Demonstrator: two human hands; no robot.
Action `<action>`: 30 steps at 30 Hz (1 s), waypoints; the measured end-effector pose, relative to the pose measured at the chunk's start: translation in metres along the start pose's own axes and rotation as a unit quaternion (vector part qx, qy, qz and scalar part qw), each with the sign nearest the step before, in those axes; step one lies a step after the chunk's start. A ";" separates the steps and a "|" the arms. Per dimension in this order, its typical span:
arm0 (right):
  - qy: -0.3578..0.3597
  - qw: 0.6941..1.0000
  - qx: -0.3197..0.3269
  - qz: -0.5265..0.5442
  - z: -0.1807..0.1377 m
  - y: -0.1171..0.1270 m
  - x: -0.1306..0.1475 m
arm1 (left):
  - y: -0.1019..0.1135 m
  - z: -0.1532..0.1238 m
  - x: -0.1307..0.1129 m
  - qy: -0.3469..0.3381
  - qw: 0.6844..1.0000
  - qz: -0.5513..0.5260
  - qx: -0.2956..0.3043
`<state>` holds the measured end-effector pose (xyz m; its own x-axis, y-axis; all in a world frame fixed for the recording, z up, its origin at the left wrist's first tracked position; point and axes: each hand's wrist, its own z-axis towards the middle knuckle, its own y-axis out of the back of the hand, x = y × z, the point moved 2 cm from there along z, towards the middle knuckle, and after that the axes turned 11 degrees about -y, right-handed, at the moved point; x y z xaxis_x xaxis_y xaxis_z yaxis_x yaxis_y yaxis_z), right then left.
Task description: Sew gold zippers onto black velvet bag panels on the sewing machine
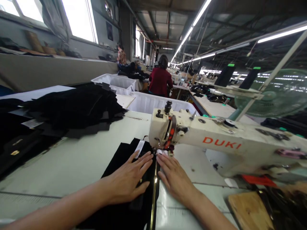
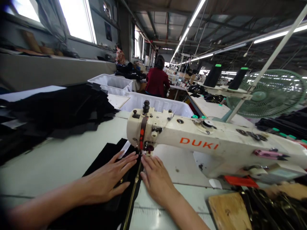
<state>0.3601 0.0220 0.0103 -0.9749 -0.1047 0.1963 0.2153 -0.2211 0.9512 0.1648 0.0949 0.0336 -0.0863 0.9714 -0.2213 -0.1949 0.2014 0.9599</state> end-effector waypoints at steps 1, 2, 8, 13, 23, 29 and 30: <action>-0.008 1.000 0.001 0.006 -0.007 0.003 0.004 | 0.000 -0.008 -0.010 0.001 1.000 -0.004 0.015; -0.018 1.000 -0.002 0.018 -0.017 0.007 0.010 | -0.002 -0.017 -0.022 0.000 1.000 -0.008 0.024; -0.041 0.992 -0.022 0.115 -0.097 0.008 0.066 | -0.030 -0.067 -0.070 -0.018 0.999 0.007 -0.028; -0.043 0.985 -0.109 0.126 -0.110 -0.011 0.090 | -0.007 -0.070 -0.054 0.124 0.975 -0.161 -0.085; -0.138 0.921 -0.114 0.345 -0.073 0.071 0.010 | 0.052 -0.047 -0.058 0.260 0.908 -0.275 -0.180; 0.000 0.975 -0.065 0.211 -0.091 0.027 0.067 | 0.014 -0.056 -0.065 0.102 0.972 -0.179 -0.115; 0.012 0.975 -0.074 0.209 -0.096 0.017 0.074 | 0.004 -0.059 -0.067 0.069 0.983 -0.141 -0.091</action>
<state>0.2970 -0.0822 0.0187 -0.7997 -0.2370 0.5516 0.6002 -0.2925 0.7445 0.1119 0.0237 0.0423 -0.1338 0.8514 -0.5072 -0.4000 0.4218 0.8137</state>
